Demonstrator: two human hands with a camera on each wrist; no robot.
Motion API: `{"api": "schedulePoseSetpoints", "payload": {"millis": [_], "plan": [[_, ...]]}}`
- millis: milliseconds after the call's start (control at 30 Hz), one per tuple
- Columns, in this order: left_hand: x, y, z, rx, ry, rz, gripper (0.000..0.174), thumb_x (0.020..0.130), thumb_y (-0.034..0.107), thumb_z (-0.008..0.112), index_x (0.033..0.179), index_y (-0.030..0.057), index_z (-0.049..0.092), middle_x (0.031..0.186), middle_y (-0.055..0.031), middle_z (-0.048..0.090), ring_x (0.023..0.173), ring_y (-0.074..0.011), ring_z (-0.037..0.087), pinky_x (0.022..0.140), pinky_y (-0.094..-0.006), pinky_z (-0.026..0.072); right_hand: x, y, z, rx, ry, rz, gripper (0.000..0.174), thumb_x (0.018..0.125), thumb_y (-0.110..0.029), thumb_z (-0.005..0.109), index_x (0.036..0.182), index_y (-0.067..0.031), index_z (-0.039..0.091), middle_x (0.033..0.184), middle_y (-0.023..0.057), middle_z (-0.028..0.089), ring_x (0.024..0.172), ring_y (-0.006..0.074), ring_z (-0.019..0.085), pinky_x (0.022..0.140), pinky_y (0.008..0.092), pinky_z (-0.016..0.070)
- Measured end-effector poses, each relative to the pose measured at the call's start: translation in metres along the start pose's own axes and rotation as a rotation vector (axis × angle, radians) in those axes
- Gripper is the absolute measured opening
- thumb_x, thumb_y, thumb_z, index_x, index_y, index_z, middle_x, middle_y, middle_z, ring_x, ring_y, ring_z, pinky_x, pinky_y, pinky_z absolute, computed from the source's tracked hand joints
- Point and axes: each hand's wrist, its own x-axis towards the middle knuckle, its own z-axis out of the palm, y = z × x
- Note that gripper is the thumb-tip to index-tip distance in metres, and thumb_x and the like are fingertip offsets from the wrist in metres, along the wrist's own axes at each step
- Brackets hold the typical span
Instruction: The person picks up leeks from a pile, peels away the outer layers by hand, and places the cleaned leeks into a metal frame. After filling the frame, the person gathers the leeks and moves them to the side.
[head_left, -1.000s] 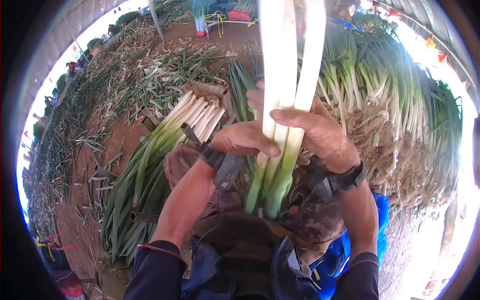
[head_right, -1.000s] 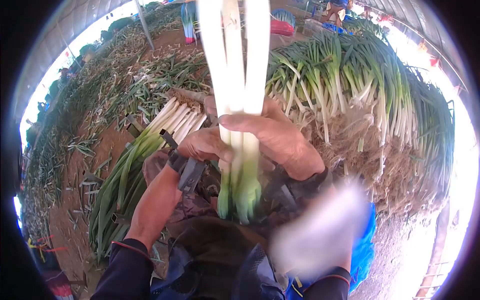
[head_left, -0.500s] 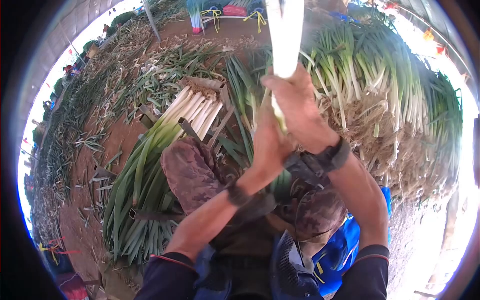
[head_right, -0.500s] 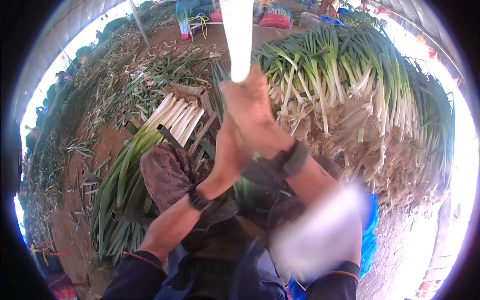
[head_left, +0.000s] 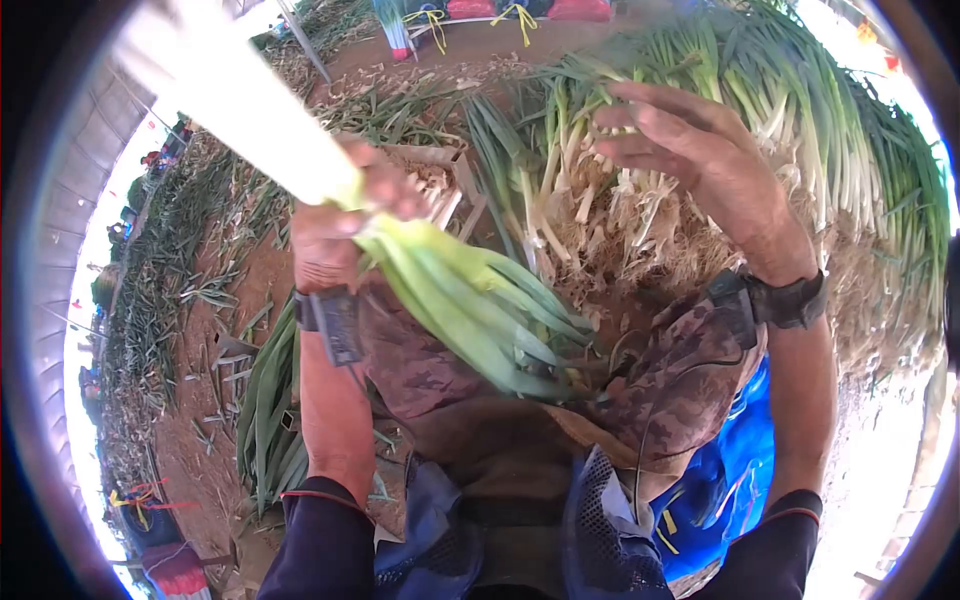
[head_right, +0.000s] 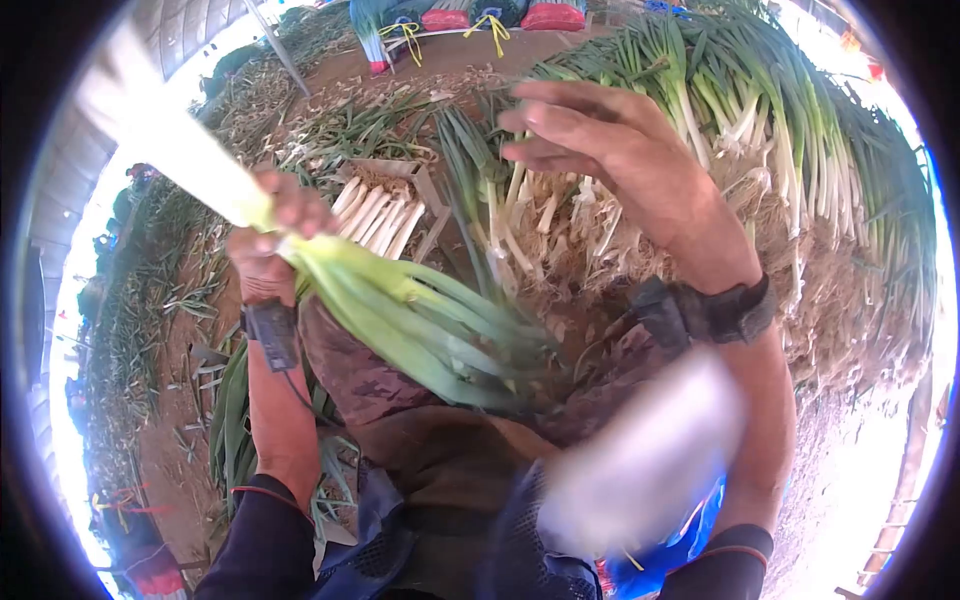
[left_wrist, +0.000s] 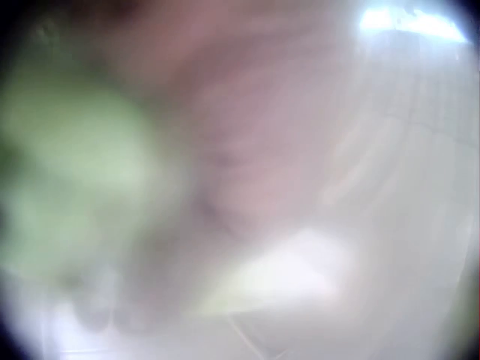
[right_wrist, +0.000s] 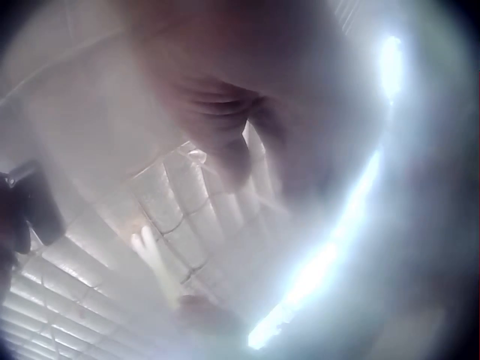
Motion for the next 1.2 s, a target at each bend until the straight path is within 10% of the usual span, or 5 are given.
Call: {"api": "schedulePoseSetpoints", "payload": {"millis": [100,467,800,1067,1200], "plan": [[0.001,0.023,-0.018,-0.083,-0.315,0.137,0.055,0.074,0.004,0.071,0.127,0.0082,0.055,0.096,-0.0076,0.067,0.089,-0.0254,0.069,0.087,-0.0457,0.0577,-0.012,0.016,-0.008,-0.111,0.008,0.122,0.063,0.095,-0.039,0.064,0.137,0.0049,0.050,0.123,0.0210,0.065,0.105,0.0261,0.068,0.097,0.0375,0.0528],[-0.009,0.057,0.024,0.037,0.108,0.199,0.059,0.071,0.009,0.075,0.126,0.0097,0.054,0.089,-0.0009,0.059,0.082,-0.0217,0.062,0.082,-0.0476,0.0543,-0.064,0.072,0.091,-0.319,-0.575,0.569,0.051,0.095,-0.044,0.060,0.102,0.0064,0.068,0.084,0.0199,0.071,0.076,0.0259,0.073,0.070,0.0369,0.0573],[-0.012,0.105,0.028,0.100,-0.322,0.302,0.042,0.078,0.004,0.079,0.117,0.0121,0.062,0.090,0.0007,0.074,0.077,-0.0141,0.072,0.079,-0.0399,0.0608,-0.114,0.142,0.154,-0.693,-0.070,0.180,0.039,0.082,-0.039,0.074,0.095,-0.0029,0.069,0.083,0.0169,0.069,0.080,0.0360,0.068,0.071,0.0455,0.0530],[-0.015,0.125,0.062,0.324,-0.021,0.362,0.045,0.082,0.001,0.071,0.124,0.0090,0.057,0.111,-0.0066,0.067,0.104,-0.0225,0.067,0.099,-0.0472,0.0518,-0.073,0.101,0.084,-1.024,-0.229,0.198,0.030,0.080,-0.032,0.075,0.095,-0.0058,0.073,0.093,0.0140,0.071,0.082,0.0342,0.068,0.073,0.0413,0.0541],[0.009,0.156,0.097,0.858,0.748,0.550,0.050,0.090,0.005,0.065,0.136,-0.0068,0.049,0.124,-0.0211,0.061,0.110,-0.0285,0.064,0.101,-0.0453,0.0518,-0.054,0.085,0.068,-0.732,0.137,0.111,0.037,0.084,-0.025,0.071,0.115,-0.0052,0.068,0.114,0.0157,0.067,0.103,0.0305,0.066,0.085,0.0407,0.0533]]}}
